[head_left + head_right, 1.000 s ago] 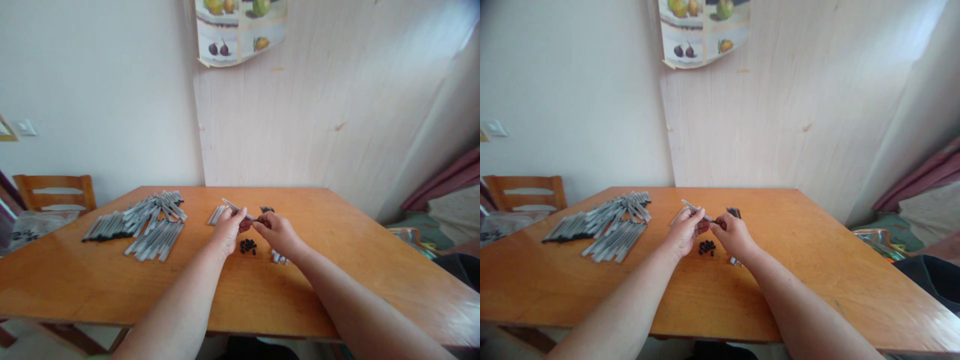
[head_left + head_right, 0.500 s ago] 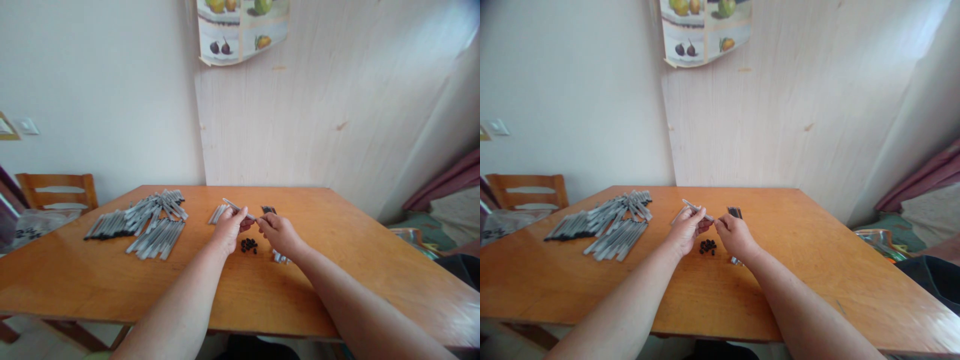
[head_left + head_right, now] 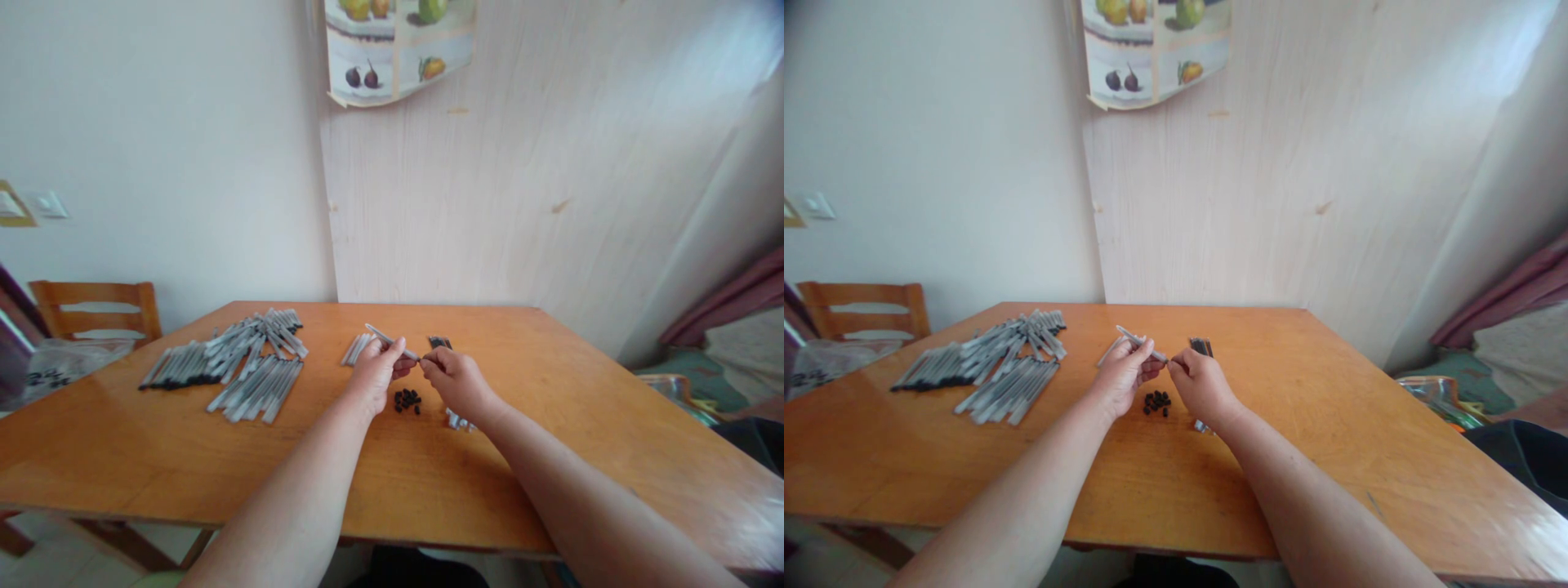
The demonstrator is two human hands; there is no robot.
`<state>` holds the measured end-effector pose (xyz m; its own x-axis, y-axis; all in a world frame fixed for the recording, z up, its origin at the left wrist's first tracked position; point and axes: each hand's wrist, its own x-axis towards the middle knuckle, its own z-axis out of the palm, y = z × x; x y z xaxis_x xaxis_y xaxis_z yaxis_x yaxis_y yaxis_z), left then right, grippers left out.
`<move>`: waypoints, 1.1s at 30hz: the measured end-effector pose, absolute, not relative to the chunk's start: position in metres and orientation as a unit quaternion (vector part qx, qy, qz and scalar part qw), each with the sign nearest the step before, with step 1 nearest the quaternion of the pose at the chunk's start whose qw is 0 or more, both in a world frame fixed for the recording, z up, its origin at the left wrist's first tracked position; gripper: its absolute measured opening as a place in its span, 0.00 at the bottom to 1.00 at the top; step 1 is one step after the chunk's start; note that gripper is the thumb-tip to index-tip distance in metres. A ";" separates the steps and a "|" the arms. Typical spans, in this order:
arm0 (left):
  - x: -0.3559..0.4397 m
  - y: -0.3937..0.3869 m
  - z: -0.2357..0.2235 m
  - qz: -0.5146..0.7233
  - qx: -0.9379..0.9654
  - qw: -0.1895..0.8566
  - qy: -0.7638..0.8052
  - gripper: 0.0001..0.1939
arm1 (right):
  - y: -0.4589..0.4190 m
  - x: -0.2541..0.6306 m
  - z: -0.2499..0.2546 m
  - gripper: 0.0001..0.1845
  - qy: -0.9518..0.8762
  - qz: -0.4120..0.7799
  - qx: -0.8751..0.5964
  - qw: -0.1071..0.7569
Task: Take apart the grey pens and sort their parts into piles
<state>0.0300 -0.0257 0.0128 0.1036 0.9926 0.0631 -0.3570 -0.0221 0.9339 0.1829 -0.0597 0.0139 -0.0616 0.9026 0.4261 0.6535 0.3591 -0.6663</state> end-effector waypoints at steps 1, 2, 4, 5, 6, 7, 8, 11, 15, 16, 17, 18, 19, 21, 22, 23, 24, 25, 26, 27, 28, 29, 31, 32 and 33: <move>0.030 -0.026 0.013 0.563 0.440 0.598 0.363 0.16 | -0.059 0.183 0.014 0.13 -0.714 0.142 -0.545 0.417; 0.030 -0.026 0.013 0.562 0.439 0.598 0.364 0.16 | -0.059 0.183 0.014 0.11 -0.713 0.135 -0.544 0.420; 0.030 -0.026 0.013 0.560 0.437 0.601 0.366 0.16 | -0.058 0.183 0.013 0.09 -0.712 0.132 -0.544 0.425; 0.031 -0.026 0.013 0.559 0.435 0.603 0.366 0.17 | -0.058 0.183 0.013 0.09 -0.710 0.135 -0.545 0.425; 0.031 -0.026 0.013 0.558 0.434 0.605 0.366 0.17 | -0.058 0.183 0.013 0.09 -0.708 0.137 -0.548 0.424; 0.031 -0.026 0.012 0.558 0.433 0.607 0.365 0.17 | -0.058 0.183 0.013 0.09 -0.705 0.140 -0.552 0.422; 0.031 -0.025 0.012 0.558 0.433 0.607 0.365 0.17 | -0.058 0.183 0.013 0.11 -0.703 0.145 -0.555 0.420; 0.031 -0.024 0.011 0.559 0.436 0.603 0.366 0.17 | -0.058 0.183 0.013 0.16 -0.707 0.160 -0.553 0.411; 0.031 -0.024 0.010 0.560 0.436 0.600 0.370 0.18 | -0.059 0.183 0.013 0.12 -0.713 0.138 -0.552 0.409; 0.031 -0.024 0.010 0.561 0.434 0.599 0.370 0.18 | -0.059 0.183 0.013 0.11 -0.712 0.130 -0.553 0.412; 0.031 -0.024 0.010 0.563 0.432 0.599 0.371 0.18 | -0.058 0.183 0.013 0.09 -0.711 0.124 -0.555 0.413; 0.030 -0.024 0.010 0.565 0.430 0.598 0.372 0.18 | -0.058 0.184 0.013 0.08 -0.712 0.119 -0.556 0.412; 0.030 -0.024 0.011 0.568 0.428 0.596 0.374 0.19 | -0.058 0.184 0.013 0.07 -0.713 0.116 -0.557 0.410; 0.030 -0.024 0.011 0.573 0.424 0.592 0.376 0.18 | -0.058 0.184 0.013 0.07 -0.717 0.111 -0.558 0.403; 0.030 -0.024 0.010 0.575 0.422 0.591 0.376 0.18 | -0.058 0.184 0.013 0.07 -0.719 0.111 -0.558 0.399; 0.029 -0.024 0.010 0.578 0.420 0.589 0.377 0.18 | -0.058 0.184 0.013 0.07 -0.719 0.110 -0.559 0.397; 0.029 -0.023 0.010 0.581 0.418 0.588 0.378 0.17 | -0.058 0.184 0.012 0.08 -0.719 0.111 -0.560 0.396; 0.028 -0.023 0.010 0.584 0.414 0.586 0.379 0.16 | -0.058 0.184 0.012 0.08 -0.720 0.111 -0.560 0.395; 0.028 -0.022 0.010 0.587 0.410 0.585 0.382 0.16 | -0.058 0.184 0.012 0.08 -0.720 0.111 -0.561 0.392; 0.027 -0.021 0.009 0.589 0.405 0.584 0.385 0.16 | -0.058 0.185 0.012 0.08 -0.721 0.111 -0.563 0.388; 0.026 -0.020 0.009 0.592 0.399 0.582 0.388 0.16 | -0.058 0.185 0.011 0.09 -0.724 0.110 -0.564 0.381; 0.026 -0.019 0.009 0.596 0.393 0.581 0.391 0.16 | -0.058 0.186 0.010 0.08 -0.730 0.107 -0.565 0.370; 0.024 -0.017 0.008 0.603 0.384 0.577 0.395 0.16 | -0.057 0.187 0.008 0.07 -0.747 0.098 -0.565 0.336; 0.024 -0.016 0.008 0.605 0.381 0.576 0.396 0.16 | -0.057 0.188 0.007 0.07 -0.757 0.094 -0.566 0.315; 0.023 -0.016 0.007 0.607 0.379 0.574 0.397 0.16 | -0.057 0.189 0.005 0.07 -0.764 0.091 -0.567 0.294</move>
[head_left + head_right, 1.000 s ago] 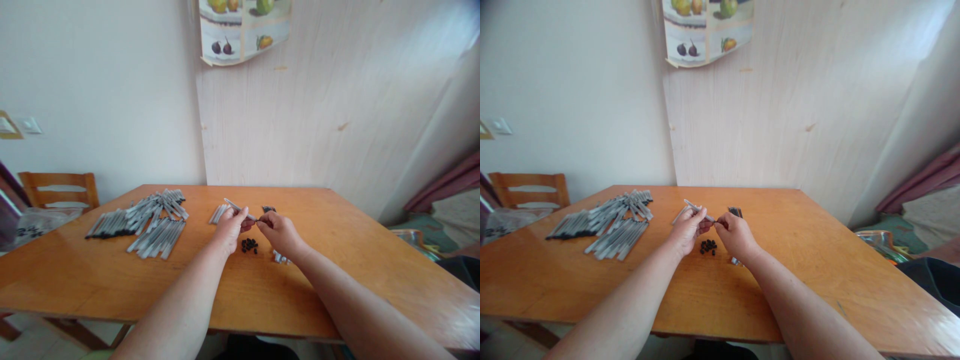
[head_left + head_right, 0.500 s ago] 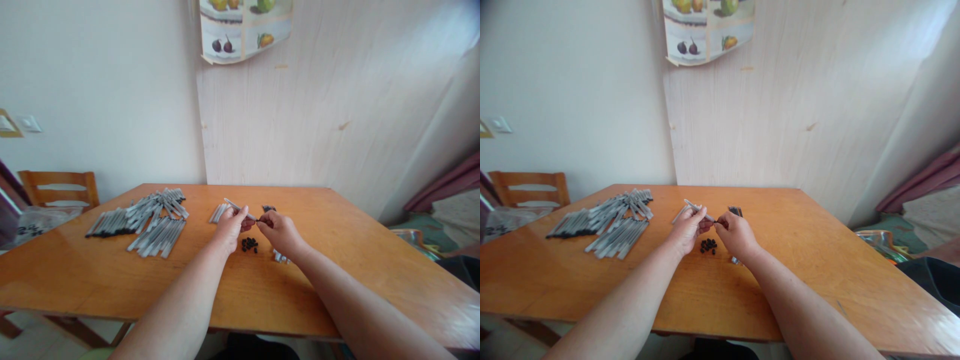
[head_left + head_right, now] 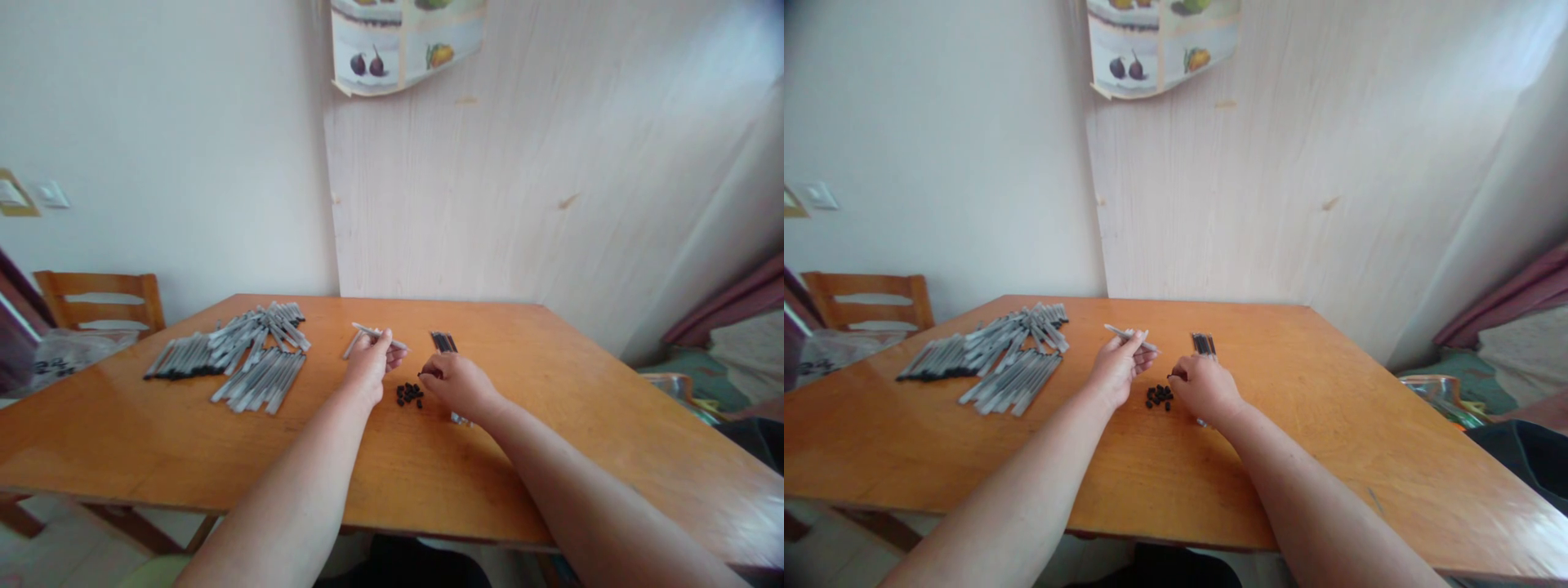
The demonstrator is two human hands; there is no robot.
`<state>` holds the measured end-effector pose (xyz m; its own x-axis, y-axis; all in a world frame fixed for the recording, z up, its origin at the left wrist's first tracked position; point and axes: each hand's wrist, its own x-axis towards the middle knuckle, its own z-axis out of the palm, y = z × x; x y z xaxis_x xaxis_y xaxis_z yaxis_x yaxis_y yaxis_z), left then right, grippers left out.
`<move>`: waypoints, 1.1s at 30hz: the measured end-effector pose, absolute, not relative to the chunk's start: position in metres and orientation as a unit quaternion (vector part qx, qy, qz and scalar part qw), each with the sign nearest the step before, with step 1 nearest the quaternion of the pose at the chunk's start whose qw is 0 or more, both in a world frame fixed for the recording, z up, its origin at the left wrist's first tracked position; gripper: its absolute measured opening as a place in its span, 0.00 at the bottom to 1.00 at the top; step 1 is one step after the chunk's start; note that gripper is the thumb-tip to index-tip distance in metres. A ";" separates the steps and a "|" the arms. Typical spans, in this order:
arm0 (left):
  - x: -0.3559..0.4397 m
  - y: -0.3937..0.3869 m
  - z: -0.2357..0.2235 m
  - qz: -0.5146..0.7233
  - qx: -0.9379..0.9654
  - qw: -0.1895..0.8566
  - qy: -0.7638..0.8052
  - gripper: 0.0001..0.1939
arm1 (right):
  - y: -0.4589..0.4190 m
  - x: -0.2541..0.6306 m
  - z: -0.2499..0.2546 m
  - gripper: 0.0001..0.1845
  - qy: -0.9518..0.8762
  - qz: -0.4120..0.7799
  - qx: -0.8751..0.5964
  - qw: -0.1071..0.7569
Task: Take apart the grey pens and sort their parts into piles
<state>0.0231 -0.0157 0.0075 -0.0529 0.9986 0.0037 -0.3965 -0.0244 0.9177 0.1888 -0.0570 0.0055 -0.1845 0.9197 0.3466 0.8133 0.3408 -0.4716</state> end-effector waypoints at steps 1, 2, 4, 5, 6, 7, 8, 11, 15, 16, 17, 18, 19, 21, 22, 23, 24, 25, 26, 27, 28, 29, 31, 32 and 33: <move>0.023 -0.015 0.007 0.608 0.378 0.574 0.398 0.16 | -0.057 0.189 0.004 0.06 -0.769 0.088 -0.569 0.276; 0.022 -0.015 0.007 0.609 0.377 0.573 0.399 0.16 | -0.056 0.190 0.003 0.06 -0.772 0.085 -0.573 0.262; 0.022 -0.015 0.007 0.608 0.377 0.572 0.401 0.15 | -0.056 0.191 0.002 0.07 -0.775 0.077 -0.577 0.244; 0.022 -0.015 0.007 0.607 0.378 0.572 0.402 0.15 | -0.055 0.191 0.001 0.07 -0.778 0.072 -0.578 0.236; 0.022 -0.015 0.007 0.607 0.378 0.571 0.403 0.15 | -0.055 0.192 0.001 0.07 -0.781 0.066 -0.578 0.227; 0.022 -0.015 0.007 0.607 0.379 0.570 0.404 0.15 | -0.055 0.192 0.002 0.08 -0.783 0.061 -0.579 0.218; 0.022 -0.015 0.007 0.607 0.380 0.570 0.404 0.15 | -0.055 0.192 0.002 0.08 -0.785 0.058 -0.580 0.209; 0.022 -0.015 0.007 0.605 0.383 0.569 0.404 0.15 | -0.056 0.192 0.003 0.08 -0.785 0.053 -0.587 0.191; 0.022 -0.014 0.006 0.604 0.385 0.568 0.406 0.15 | -0.056 0.191 0.003 0.09 -0.785 0.058 -0.590 0.180; 0.022 -0.014 0.006 0.603 0.386 0.568 0.406 0.15 | -0.056 0.191 0.003 0.10 -0.786 0.060 -0.589 0.177; 0.022 -0.014 0.006 0.602 0.387 0.568 0.406 0.15 | -0.056 0.191 0.003 0.10 -0.787 0.061 -0.588 0.173; 0.022 -0.014 0.006 0.601 0.387 0.568 0.407 0.15 | -0.056 0.191 0.004 0.10 -0.789 0.062 -0.588 0.166; 0.022 -0.014 0.006 0.600 0.388 0.569 0.407 0.15 | -0.056 0.191 0.004 0.10 -0.790 0.061 -0.589 0.159; 0.022 -0.014 0.007 0.599 0.389 0.569 0.408 0.14 | -0.056 0.191 0.006 0.11 -0.791 0.061 -0.591 0.147; 0.022 -0.015 0.007 0.598 0.390 0.569 0.408 0.14 | -0.056 0.190 0.007 0.12 -0.789 0.061 -0.595 0.144; 0.023 -0.015 0.007 0.596 0.393 0.569 0.409 0.13 | -0.056 0.190 0.008 0.13 -0.785 0.059 -0.598 0.146; 0.023 -0.016 0.007 0.592 0.397 0.570 0.409 0.12 | -0.056 0.189 0.009 0.14 -0.782 0.055 -0.602 0.155; 0.024 -0.016 0.007 0.587 0.403 0.571 0.410 0.11 | -0.056 0.189 0.010 0.15 -0.778 0.049 -0.603 0.170; 0.024 -0.017 0.007 0.581 0.409 0.572 0.411 0.11 | -0.056 0.188 0.011 0.15 -0.774 0.045 -0.602 0.191; 0.025 -0.017 0.007 0.575 0.414 0.573 0.412 0.11 | -0.056 0.188 0.012 0.15 -0.770 0.042 -0.599 0.218; 0.025 -0.018 0.007 0.568 0.420 0.575 0.413 0.10 | -0.056 0.187 0.012 0.15 -0.765 0.042 -0.593 0.247; 0.026 -0.018 0.007 0.560 0.425 0.578 0.414 0.10 | -0.057 0.187 0.013 0.15 -0.760 0.045 -0.587 0.274; 0.027 -0.019 0.007 0.545 0.435 0.588 0.411 0.10 | -0.057 0.186 0.013 0.15 -0.750 0.057 -0.578 0.316; 0.028 -0.020 0.007 0.537 0.440 0.594 0.407 0.10 | -0.057 0.186 0.013 0.15 -0.747 0.062 -0.575 0.329; 0.028 -0.020 0.007 0.529 0.445 0.601 0.401 0.11 | -0.057 0.186 0.012 0.14 -0.744 0.067 -0.572 0.337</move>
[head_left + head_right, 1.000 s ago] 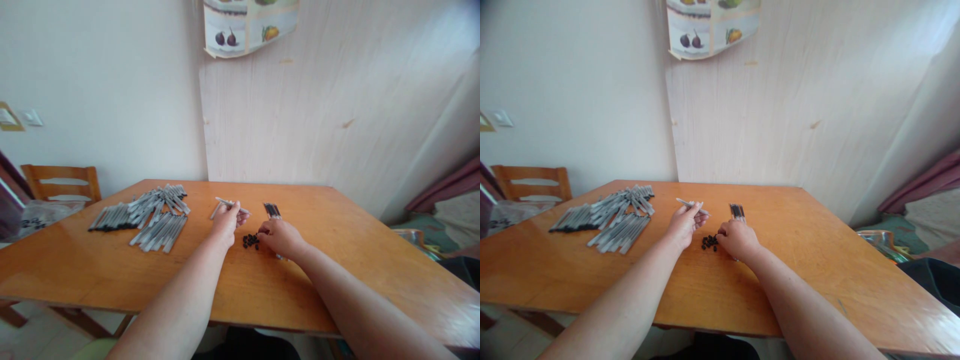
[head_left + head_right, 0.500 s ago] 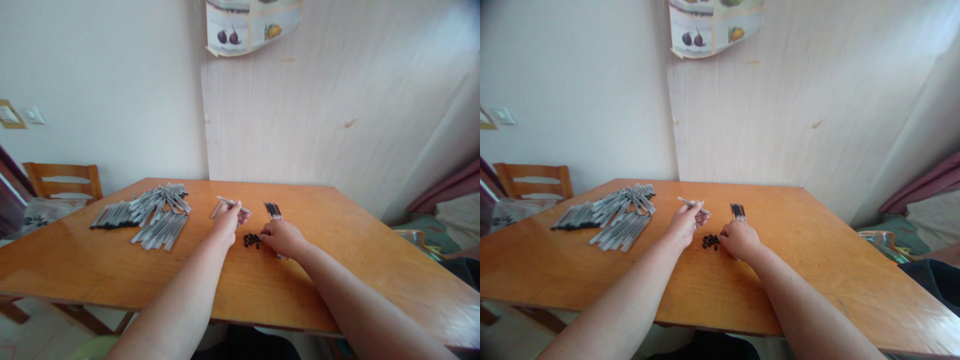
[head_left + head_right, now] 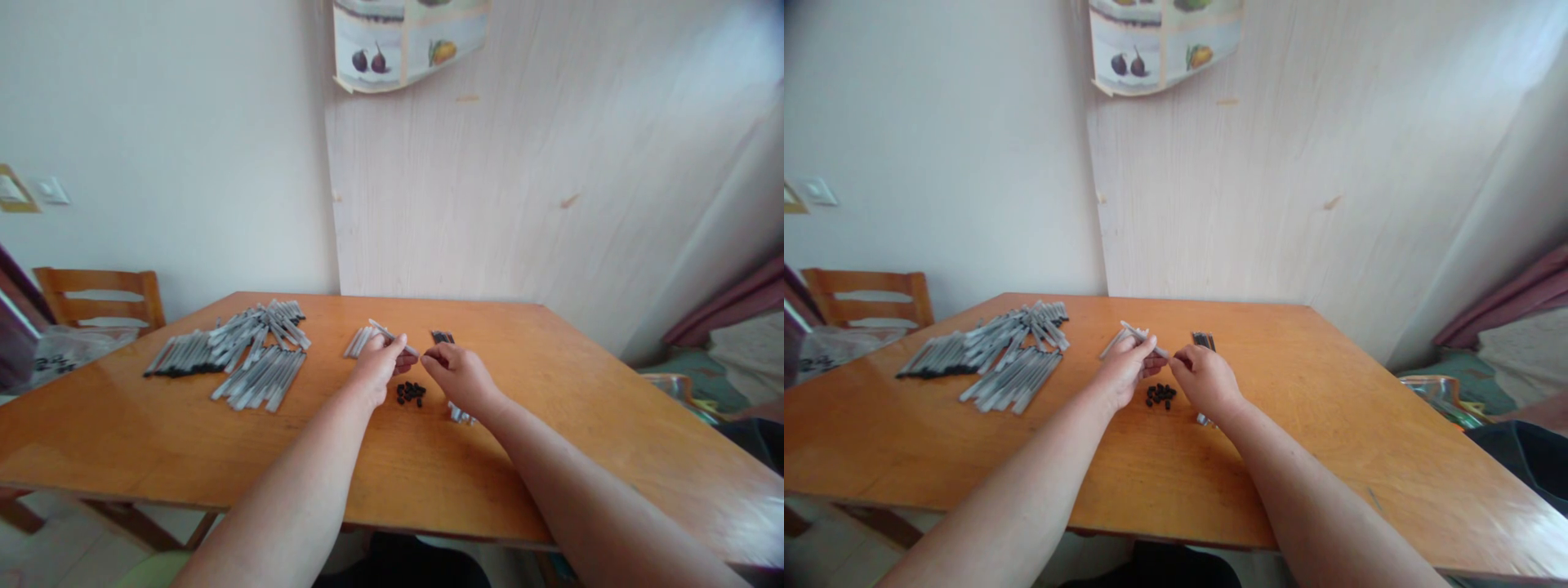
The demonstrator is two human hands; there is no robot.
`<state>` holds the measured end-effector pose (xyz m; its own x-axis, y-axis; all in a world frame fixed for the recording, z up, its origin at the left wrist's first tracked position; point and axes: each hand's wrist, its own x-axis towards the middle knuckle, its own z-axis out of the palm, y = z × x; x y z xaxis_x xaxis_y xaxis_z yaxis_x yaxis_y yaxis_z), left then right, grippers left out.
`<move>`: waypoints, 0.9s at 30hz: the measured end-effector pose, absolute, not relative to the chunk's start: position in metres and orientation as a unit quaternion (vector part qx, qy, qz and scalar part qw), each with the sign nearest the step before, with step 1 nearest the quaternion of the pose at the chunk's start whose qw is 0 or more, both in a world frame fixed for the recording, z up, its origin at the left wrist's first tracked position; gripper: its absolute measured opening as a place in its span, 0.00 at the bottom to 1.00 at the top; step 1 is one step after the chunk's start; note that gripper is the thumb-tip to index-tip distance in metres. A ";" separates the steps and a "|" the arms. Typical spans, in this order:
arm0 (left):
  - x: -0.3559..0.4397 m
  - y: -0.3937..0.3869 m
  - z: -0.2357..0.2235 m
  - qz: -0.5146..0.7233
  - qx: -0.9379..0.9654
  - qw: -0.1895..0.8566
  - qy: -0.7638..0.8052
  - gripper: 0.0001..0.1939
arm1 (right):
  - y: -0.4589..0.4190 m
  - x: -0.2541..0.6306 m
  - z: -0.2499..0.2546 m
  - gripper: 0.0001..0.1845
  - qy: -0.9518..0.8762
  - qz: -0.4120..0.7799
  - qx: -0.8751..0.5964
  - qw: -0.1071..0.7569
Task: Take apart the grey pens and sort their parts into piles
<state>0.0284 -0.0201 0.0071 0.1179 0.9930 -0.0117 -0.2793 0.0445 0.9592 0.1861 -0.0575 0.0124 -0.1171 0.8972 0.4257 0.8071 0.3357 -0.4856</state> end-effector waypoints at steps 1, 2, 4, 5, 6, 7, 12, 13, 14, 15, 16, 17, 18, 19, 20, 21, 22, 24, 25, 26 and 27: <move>0.029 -0.021 0.007 0.523 0.449 0.607 0.395 0.11 | -0.058 0.186 0.012 0.14 -0.743 0.072 -0.572 0.340; 0.029 -0.021 0.007 0.518 0.453 0.612 0.390 0.11 | -0.058 0.186 0.012 0.13 -0.742 0.076 -0.574 0.338; 0.030 -0.022 0.007 0.513 0.458 0.616 0.384 0.12 | -0.058 0.186 0.012 0.13 -0.740 0.084 -0.580 0.329; 0.030 -0.022 0.007 0.512 0.459 0.616 0.384 0.12 | -0.057 0.187 0.012 0.12 -0.738 0.088 -0.585 0.324; 0.029 -0.022 0.007 0.513 0.459 0.614 0.385 0.12 | -0.057 0.187 0.012 0.12 -0.736 0.091 -0.590 0.319; 0.029 -0.021 0.007 0.517 0.458 0.611 0.386 0.12 | -0.057 0.188 0.012 0.12 -0.735 0.093 -0.593 0.316; 0.020 -0.015 0.008 0.566 0.424 0.581 0.403 0.13 | -0.054 0.194 0.012 0.10 -0.743 0.099 -0.588 0.304; 0.018 -0.013 0.008 0.575 0.416 0.573 0.410 0.12 | -0.053 0.196 0.012 0.10 -0.746 0.100 -0.584 0.303; 0.016 -0.012 0.009 0.583 0.409 0.566 0.416 0.12 | -0.052 0.198 0.012 0.10 -0.749 0.100 -0.581 0.302; 0.014 -0.010 0.008 0.590 0.402 0.560 0.420 0.12 | -0.052 0.200 0.012 0.09 -0.751 0.101 -0.578 0.303; 0.012 -0.009 0.008 0.596 0.396 0.556 0.423 0.11 | -0.051 0.202 0.011 0.09 -0.753 0.103 -0.574 0.305; 0.011 -0.007 0.008 0.601 0.391 0.554 0.424 0.11 | -0.050 0.203 0.011 0.09 -0.754 0.104 -0.571 0.309; 0.009 -0.006 0.008 0.605 0.385 0.553 0.423 0.10 | -0.049 0.206 0.011 0.08 -0.755 0.106 -0.567 0.312; 0.008 -0.005 0.008 0.610 0.380 0.553 0.422 0.09 | -0.048 0.208 0.011 0.09 -0.755 0.107 -0.564 0.315; 0.007 -0.005 0.009 0.614 0.375 0.552 0.421 0.09 | -0.047 0.211 0.012 0.09 -0.755 0.107 -0.563 0.318; 0.006 -0.004 0.009 0.618 0.369 0.552 0.421 0.08 | -0.046 0.214 0.013 0.09 -0.755 0.108 -0.563 0.318; 0.005 -0.003 0.010 0.622 0.363 0.551 0.421 0.08 | -0.046 0.217 0.014 0.09 -0.754 0.108 -0.565 0.316; 0.003 -0.002 0.011 0.631 0.353 0.546 0.423 0.07 | -0.046 0.225 0.017 0.09 -0.753 0.109 -0.572 0.305; 0.002 -0.001 0.011 0.636 0.349 0.542 0.424 0.07 | -0.046 0.230 0.019 0.09 -0.752 0.108 -0.578 0.299; 0.001 0.000 0.012 0.642 0.344 0.538 0.425 0.07 | -0.046 0.235 0.022 0.10 -0.748 0.104 -0.586 0.295; 0.000 0.000 0.013 0.647 0.340 0.533 0.426 0.07 | -0.045 0.240 0.024 0.10 -0.741 0.097 -0.596 0.293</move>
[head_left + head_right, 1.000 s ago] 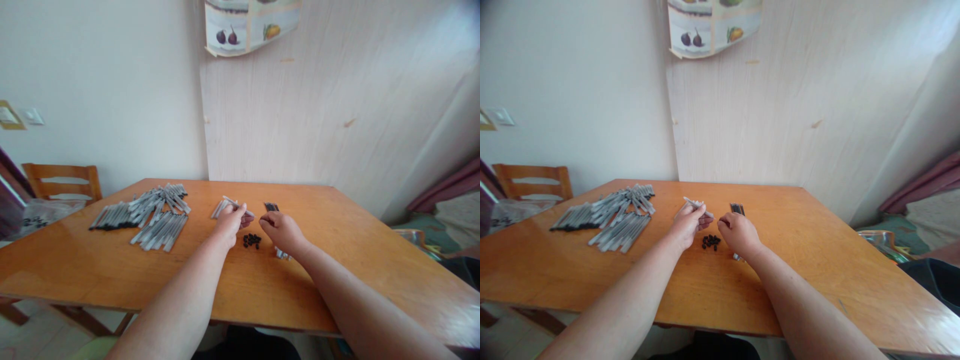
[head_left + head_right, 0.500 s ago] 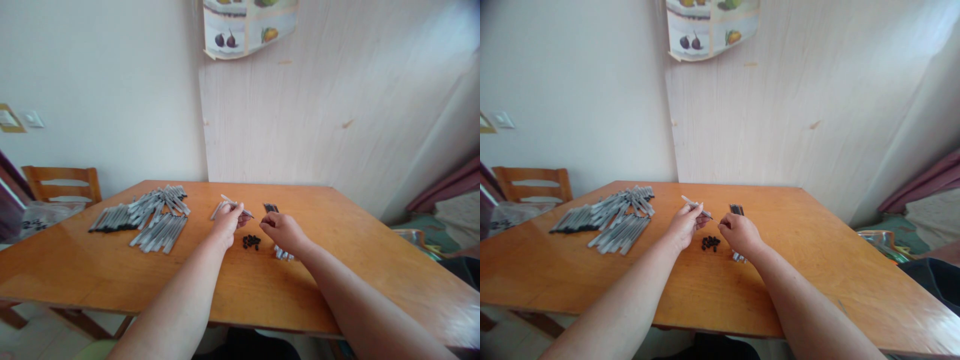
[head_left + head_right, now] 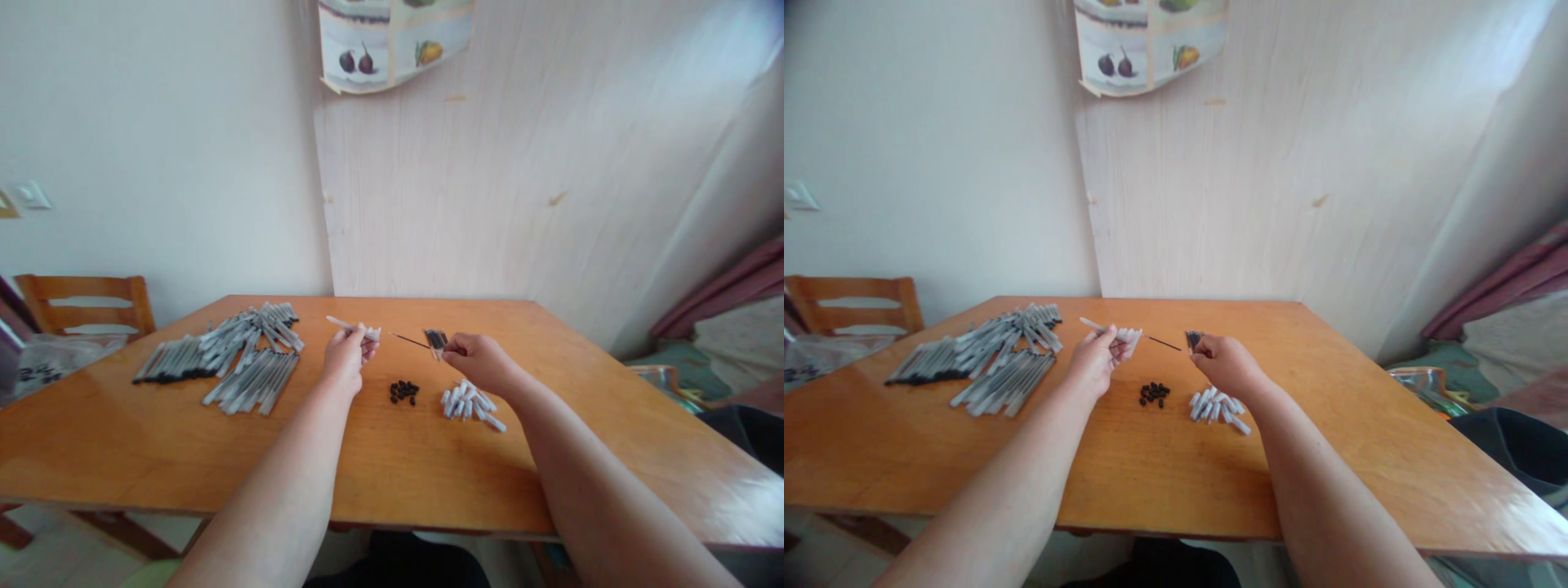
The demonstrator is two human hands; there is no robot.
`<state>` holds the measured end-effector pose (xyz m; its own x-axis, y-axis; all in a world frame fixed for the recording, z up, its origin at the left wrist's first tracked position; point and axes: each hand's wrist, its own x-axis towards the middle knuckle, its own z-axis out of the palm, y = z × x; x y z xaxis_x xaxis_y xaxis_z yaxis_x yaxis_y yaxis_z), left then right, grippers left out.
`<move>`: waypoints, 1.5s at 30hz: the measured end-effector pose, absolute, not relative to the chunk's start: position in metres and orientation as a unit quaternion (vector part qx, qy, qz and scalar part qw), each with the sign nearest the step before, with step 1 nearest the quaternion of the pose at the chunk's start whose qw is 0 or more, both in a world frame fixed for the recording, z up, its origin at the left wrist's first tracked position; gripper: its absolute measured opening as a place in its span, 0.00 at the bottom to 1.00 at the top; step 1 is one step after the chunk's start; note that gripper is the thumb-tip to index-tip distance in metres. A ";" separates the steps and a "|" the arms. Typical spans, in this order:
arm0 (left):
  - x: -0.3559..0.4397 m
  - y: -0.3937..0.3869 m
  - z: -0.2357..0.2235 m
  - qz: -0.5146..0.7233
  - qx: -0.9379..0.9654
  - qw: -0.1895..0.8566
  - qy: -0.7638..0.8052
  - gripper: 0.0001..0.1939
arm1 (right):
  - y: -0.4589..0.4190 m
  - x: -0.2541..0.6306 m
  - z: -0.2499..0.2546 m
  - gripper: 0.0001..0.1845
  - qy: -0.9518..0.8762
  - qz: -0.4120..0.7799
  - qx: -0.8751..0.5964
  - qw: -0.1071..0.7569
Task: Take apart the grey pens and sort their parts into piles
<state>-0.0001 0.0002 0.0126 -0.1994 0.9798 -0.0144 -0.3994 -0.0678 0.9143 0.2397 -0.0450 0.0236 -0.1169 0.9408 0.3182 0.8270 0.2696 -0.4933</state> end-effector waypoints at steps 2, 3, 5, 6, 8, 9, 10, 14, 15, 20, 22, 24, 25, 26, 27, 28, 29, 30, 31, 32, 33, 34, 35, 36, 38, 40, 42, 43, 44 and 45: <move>-0.002 0.001 0.013 0.654 0.335 0.526 0.429 0.07 | -0.043 0.249 0.026 0.11 -0.717 0.078 -0.628 0.293; -0.002 0.002 0.013 0.656 0.334 0.523 0.431 0.07 | -0.041 0.253 0.027 0.12 -0.700 0.068 -0.648 0.293; -0.003 0.002 0.013 0.656 0.335 0.516 0.437 0.08 | -0.036 0.259 0.026 0.13 -0.664 0.051 -0.688 0.287; -0.004 0.003 0.012 0.656 0.337 0.513 0.441 0.08 | -0.034 0.261 0.025 0.14 -0.648 0.044 -0.707 0.281; -0.005 0.004 0.011 0.653 0.339 0.509 0.448 0.08 | -0.031 0.263 0.022 0.15 -0.619 0.033 -0.738 0.266; -0.005 0.004 0.011 0.651 0.338 0.508 0.451 0.08 | -0.029 0.263 0.020 0.16 -0.607 0.029 -0.751 0.257; -0.006 0.004 0.010 0.649 0.337 0.509 0.453 0.08 | -0.028 0.262 0.019 0.16 -0.595 0.028 -0.764 0.249; -0.006 0.004 0.010 0.643 0.336 0.512 0.461 0.08 | -0.025 0.259 0.012 0.18 -0.560 0.035 -0.797 0.223; -0.007 0.004 0.010 0.641 0.338 0.509 0.464 0.08 | -0.024 0.259 0.010 0.19 -0.557 0.038 -0.801 0.217; -0.008 0.009 0.006 0.637 0.349 0.482 0.491 0.09 | -0.020 0.257 0.004 0.18 -0.555 0.049 -0.810 0.184; -0.009 0.011 0.005 0.632 0.360 0.461 0.509 0.08 | -0.019 0.256 0.003 0.19 -0.558 0.053 -0.809 0.175; -0.010 0.012 0.004 0.623 0.380 0.434 0.528 0.08 | -0.019 0.255 0.002 0.19 -0.563 0.057 -0.807 0.169; -0.011 0.013 0.003 0.617 0.393 0.420 0.537 0.08 | -0.019 0.254 0.001 0.19 -0.565 0.060 -0.806 0.167; -0.011 0.013 0.002 0.610 0.406 0.407 0.545 0.08 | -0.019 0.253 0.001 0.20 -0.567 0.062 -0.805 0.166; -0.012 0.013 0.001 0.603 0.418 0.394 0.553 0.08 | -0.019 0.253 0.001 0.20 -0.569 0.064 -0.804 0.164; -0.012 0.014 0.000 0.597 0.431 0.381 0.560 0.08 | -0.019 0.252 0.001 0.21 -0.571 0.065 -0.802 0.163; -0.013 0.015 -0.001 0.591 0.442 0.368 0.566 0.08 | -0.019 0.252 0.001 0.22 -0.573 0.066 -0.801 0.163; -0.014 0.016 -0.003 0.587 0.453 0.352 0.571 0.08 | -0.019 0.252 0.001 0.23 -0.575 0.067 -0.799 0.163; -0.015 0.017 -0.004 0.585 0.463 0.336 0.575 0.08 | -0.019 0.252 0.001 0.24 -0.577 0.067 -0.798 0.164; -0.016 0.019 -0.006 0.582 0.473 0.318 0.580 0.09 | -0.019 0.252 0.002 0.25 -0.578 0.068 -0.796 0.165; -0.018 0.020 -0.007 0.578 0.483 0.299 0.586 0.09 | -0.019 0.252 0.002 0.25 -0.579 0.069 -0.795 0.168; -0.020 0.022 -0.008 0.572 0.492 0.279 0.594 0.09 | -0.019 0.252 0.002 0.26 -0.579 0.070 -0.795 0.170; -0.022 0.023 -0.008 0.563 0.501 0.258 0.605 0.09 | -0.019 0.253 0.002 0.26 -0.578 0.071 -0.795 0.172; -0.025 0.024 -0.008 0.551 0.510 0.235 0.618 0.09 | -0.018 0.254 0.002 0.26 -0.577 0.071 -0.795 0.174; -0.032 0.027 -0.008 0.515 0.528 0.185 0.650 0.09 | -0.018 0.255 0.001 0.25 -0.575 0.071 -0.795 0.178; -0.041 0.031 -0.010 0.475 0.542 0.136 0.680 0.09 | -0.017 0.257 -0.002 0.24 -0.573 0.069 -0.796 0.184; -0.049 0.036 -0.012 0.449 0.546 0.101 0.700 0.10 | -0.015 0.259 -0.004 0.24 -0.570 0.067 -0.796 0.194; -0.054 0.038 -0.014 0.443 0.542 0.088 0.709 0.11 | -0.015 0.260 -0.005 0.24 -0.569 0.066 -0.796 0.198; -0.057 0.040 -0.015 0.437 0.536 0.077 0.718 0.13 | -0.014 0.261 -0.006 0.24 -0.568 0.066 -0.795 0.202; -0.060 0.042 -0.017 0.429 0.533 0.070 0.726 0.13 | -0.013 0.262 -0.007 0.23 -0.568 0.066 -0.794 0.205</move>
